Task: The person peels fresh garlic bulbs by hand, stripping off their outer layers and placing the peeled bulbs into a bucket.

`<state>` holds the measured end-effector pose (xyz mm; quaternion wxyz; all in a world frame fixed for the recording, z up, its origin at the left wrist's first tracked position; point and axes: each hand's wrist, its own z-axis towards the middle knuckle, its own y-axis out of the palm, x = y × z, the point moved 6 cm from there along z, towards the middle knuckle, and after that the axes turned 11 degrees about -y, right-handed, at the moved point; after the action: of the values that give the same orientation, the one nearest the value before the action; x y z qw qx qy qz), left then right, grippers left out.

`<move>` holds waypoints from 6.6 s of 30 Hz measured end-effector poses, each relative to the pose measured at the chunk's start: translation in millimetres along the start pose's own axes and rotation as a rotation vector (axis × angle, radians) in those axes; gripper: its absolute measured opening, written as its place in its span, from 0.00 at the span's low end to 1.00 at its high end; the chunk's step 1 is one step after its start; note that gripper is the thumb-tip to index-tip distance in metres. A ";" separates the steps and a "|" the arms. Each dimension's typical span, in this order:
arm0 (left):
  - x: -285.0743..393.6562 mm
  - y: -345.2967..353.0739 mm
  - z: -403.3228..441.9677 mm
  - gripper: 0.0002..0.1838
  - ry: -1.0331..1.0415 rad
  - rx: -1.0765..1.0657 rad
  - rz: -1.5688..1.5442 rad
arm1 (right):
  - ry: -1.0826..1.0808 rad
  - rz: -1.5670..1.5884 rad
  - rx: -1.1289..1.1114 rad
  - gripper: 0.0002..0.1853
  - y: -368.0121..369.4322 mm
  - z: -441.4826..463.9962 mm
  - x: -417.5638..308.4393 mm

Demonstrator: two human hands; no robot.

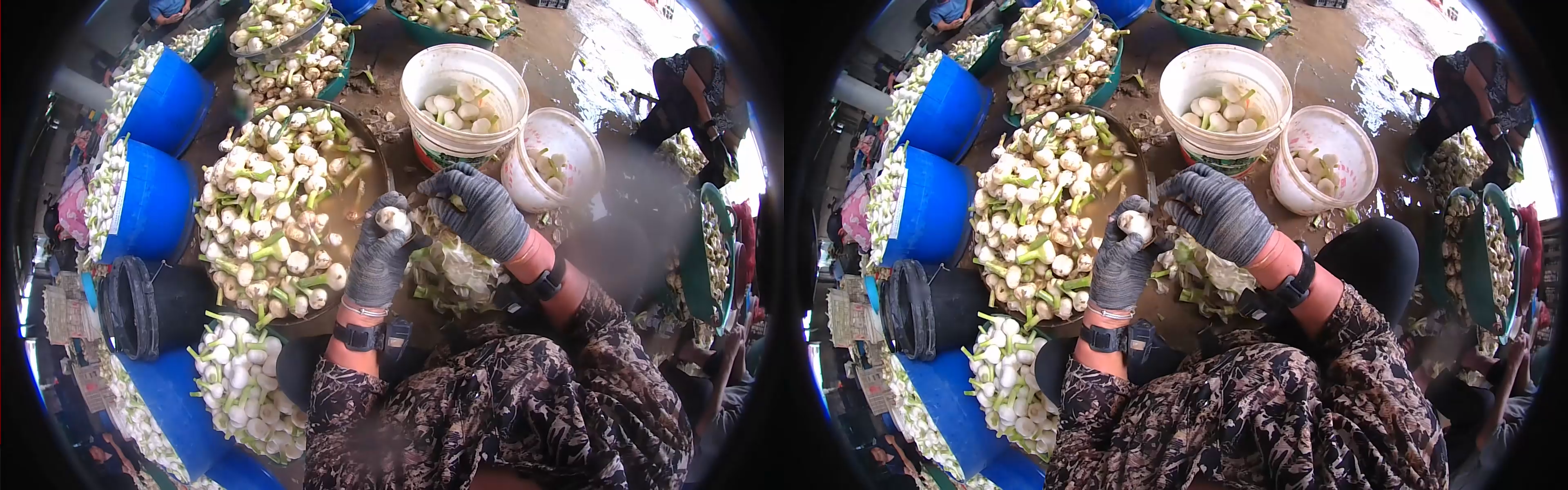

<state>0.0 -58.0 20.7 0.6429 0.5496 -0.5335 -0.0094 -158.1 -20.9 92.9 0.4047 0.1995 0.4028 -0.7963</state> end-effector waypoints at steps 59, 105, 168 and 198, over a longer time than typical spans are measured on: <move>-24.0 -10.1 8.3 0.24 -0.173 0.114 0.373 | 0.690 0.785 0.089 0.11 43.2 -41.4 50.2; -10.8 17.6 -1.3 0.30 -0.035 -0.020 0.603 | 0.781 0.334 -0.160 0.13 18.1 -55.7 82.9; 23.8 -70.2 -11.6 0.23 0.159 0.740 0.305 | 0.174 0.225 -0.195 0.17 122.2 34.5 35.4; -12.1 -7.8 16.9 0.18 -0.050 0.438 0.580 | 0.116 -0.263 -0.049 0.04 9.3 -5.8 12.6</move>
<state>-12.5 -65.6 4.0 0.4728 0.4997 -0.6720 0.2742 -158.2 -25.6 76.8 0.2777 0.1806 0.4674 -0.8197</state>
